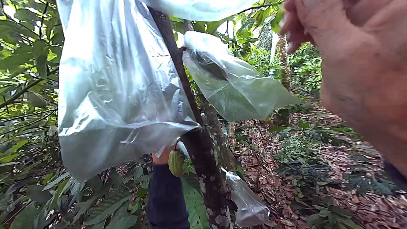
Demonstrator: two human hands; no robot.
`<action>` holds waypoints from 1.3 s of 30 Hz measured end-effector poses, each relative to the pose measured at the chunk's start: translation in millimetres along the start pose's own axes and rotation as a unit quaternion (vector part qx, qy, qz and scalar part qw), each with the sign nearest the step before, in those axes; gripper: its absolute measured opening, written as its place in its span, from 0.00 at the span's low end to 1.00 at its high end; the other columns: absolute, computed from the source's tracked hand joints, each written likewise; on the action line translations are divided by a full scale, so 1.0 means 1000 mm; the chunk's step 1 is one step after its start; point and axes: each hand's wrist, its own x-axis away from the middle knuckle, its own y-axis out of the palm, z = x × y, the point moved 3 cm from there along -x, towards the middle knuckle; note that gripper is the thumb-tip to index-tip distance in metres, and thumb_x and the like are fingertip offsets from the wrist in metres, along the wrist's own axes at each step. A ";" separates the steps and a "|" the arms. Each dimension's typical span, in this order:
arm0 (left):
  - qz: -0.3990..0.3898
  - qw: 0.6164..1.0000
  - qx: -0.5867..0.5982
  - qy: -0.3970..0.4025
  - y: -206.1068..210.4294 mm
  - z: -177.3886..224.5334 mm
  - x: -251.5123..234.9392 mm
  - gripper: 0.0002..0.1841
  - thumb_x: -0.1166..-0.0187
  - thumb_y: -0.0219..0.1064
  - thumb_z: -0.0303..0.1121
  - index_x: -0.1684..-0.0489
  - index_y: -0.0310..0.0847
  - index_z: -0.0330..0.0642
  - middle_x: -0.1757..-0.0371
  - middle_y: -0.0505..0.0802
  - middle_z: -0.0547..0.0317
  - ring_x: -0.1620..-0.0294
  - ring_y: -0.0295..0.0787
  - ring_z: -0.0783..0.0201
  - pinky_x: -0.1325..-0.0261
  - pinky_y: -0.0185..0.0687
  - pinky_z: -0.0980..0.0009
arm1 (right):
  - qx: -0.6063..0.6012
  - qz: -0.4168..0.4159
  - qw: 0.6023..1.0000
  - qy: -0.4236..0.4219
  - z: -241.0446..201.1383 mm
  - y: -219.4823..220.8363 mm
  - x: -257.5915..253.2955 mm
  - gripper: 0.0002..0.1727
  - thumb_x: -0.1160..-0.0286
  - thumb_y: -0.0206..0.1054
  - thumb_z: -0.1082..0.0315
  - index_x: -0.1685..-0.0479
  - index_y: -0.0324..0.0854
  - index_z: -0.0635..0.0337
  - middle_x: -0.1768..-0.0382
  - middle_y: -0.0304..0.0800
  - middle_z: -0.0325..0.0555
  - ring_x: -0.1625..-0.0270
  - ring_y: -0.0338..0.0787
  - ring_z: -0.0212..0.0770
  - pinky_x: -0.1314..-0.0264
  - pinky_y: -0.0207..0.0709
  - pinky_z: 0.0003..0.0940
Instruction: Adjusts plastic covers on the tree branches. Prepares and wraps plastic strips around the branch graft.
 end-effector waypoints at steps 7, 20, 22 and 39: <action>-0.265 0.928 0.215 -0.149 0.027 -0.020 0.000 0.16 0.20 0.68 0.47 0.53 0.87 0.42 0.65 0.89 0.65 0.65 0.83 0.76 0.58 0.80 0.78 | -0.037 -0.091 0.977 0.190 0.050 -0.013 0.049 0.24 0.07 0.50 0.47 0.54 0.88 0.51 0.69 0.87 0.34 0.71 0.85 0.32 0.68 0.83 0.28; -0.310 0.930 0.177 0.089 0.113 -0.002 0.004 0.24 0.22 0.74 0.39 0.26 0.82 0.56 0.77 0.87 0.75 0.80 0.78 0.84 0.74 0.79 0.85 | -0.197 -0.151 0.957 0.151 0.043 0.029 0.073 0.14 0.22 0.67 0.70 0.40 0.87 0.54 0.53 0.94 0.38 0.55 0.93 0.33 0.50 0.90 0.29; -0.262 0.943 0.190 0.076 0.123 0.003 0.011 0.23 0.26 0.77 0.32 0.30 0.84 0.48 0.78 0.87 0.70 0.80 0.79 0.81 0.74 0.78 0.83 | -0.198 -0.125 0.961 0.149 0.042 0.037 0.074 0.11 0.25 0.69 0.73 0.46 0.88 0.56 0.58 0.94 0.40 0.61 0.92 0.34 0.58 0.89 0.29; -0.107 0.964 0.236 0.063 0.139 0.016 0.027 0.05 0.22 0.70 0.28 0.69 0.87 0.43 0.85 0.84 0.66 0.86 0.78 0.77 0.78 0.79 0.81 | -0.165 -0.100 0.970 0.145 0.042 0.041 0.088 0.10 0.13 0.62 0.64 0.42 0.81 0.55 0.59 0.91 0.40 0.64 0.91 0.34 0.62 0.88 0.27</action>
